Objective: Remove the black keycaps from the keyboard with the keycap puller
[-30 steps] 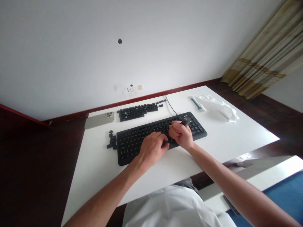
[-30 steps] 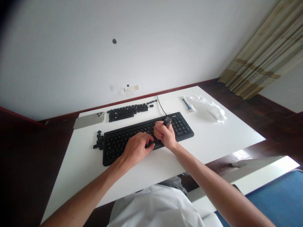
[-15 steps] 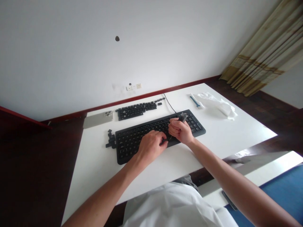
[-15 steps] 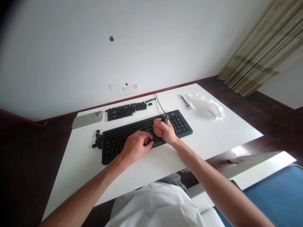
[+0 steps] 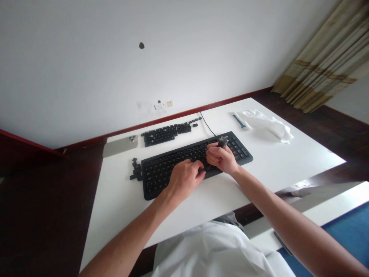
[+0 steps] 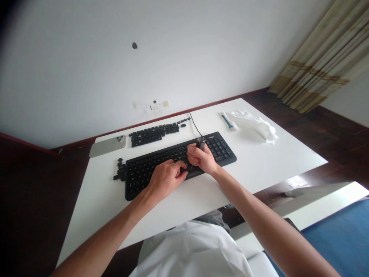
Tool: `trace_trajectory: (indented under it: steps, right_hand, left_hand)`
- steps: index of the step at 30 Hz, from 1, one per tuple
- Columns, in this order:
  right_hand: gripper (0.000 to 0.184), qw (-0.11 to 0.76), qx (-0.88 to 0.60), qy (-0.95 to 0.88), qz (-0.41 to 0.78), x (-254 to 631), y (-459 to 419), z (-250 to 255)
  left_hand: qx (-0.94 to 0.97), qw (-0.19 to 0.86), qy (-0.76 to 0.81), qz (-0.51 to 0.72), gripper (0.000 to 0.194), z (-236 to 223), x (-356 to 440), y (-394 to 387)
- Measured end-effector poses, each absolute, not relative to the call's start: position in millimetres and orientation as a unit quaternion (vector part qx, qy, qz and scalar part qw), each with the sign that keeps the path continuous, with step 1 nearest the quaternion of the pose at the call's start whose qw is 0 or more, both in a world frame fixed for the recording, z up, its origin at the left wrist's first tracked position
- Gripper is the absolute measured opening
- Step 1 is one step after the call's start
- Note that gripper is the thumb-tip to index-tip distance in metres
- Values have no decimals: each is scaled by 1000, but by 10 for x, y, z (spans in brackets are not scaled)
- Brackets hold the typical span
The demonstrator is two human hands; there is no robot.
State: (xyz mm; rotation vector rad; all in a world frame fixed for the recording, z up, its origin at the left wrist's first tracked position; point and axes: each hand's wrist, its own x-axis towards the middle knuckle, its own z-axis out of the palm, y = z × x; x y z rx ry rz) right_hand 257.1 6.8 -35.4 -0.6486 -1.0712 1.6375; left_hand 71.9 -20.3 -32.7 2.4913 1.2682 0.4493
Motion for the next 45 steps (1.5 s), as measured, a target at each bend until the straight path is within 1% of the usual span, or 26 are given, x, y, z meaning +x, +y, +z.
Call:
trace_trajectory:
  steps: [5, 11, 15, 19, 25, 32, 36, 40, 45]
  right_hand:
    - [48, 520, -248, -436, 692, 2564, 59, -350]
    - [46, 520, -249, -451, 682, 2575, 72, -352]
    - [46, 513, -249, -466, 676, 2587, 118, -377]
    - [45, 489, -242, -458, 701, 2616, 182, -410]
    - [47, 446, -216, -447, 744, 2660, 197, -415]
    - [46, 438, -225, -447, 747, 2664, 202, -414]
    - [46, 457, -243, -445, 731, 2647, 185, -417]
    - [47, 502, -272, -458, 681, 2593, 143, -420]
    - [48, 522, -286, -485, 641, 2528, 109, -403]
  left_hand:
    - [872, 143, 445, 146, 17, -265, 685, -216]
    - [875, 128, 448, 131, 9, -252, 708, -217]
    - [881, 103, 449, 109, 9, -263, 739, -235]
    - [890, 82, 438, 98, 10, -276, 734, -251]
    - [890, 84, 435, 104, 11, -319, 716, -236]
    - [888, 97, 433, 124, 9, -385, 714, -219]
    - [890, 102, 423, 134, 8, -391, 706, -212]
    - [889, 103, 426, 135, 8, -374, 710, -213]
    - [889, 103, 424, 137, 9, -379, 703, -212]
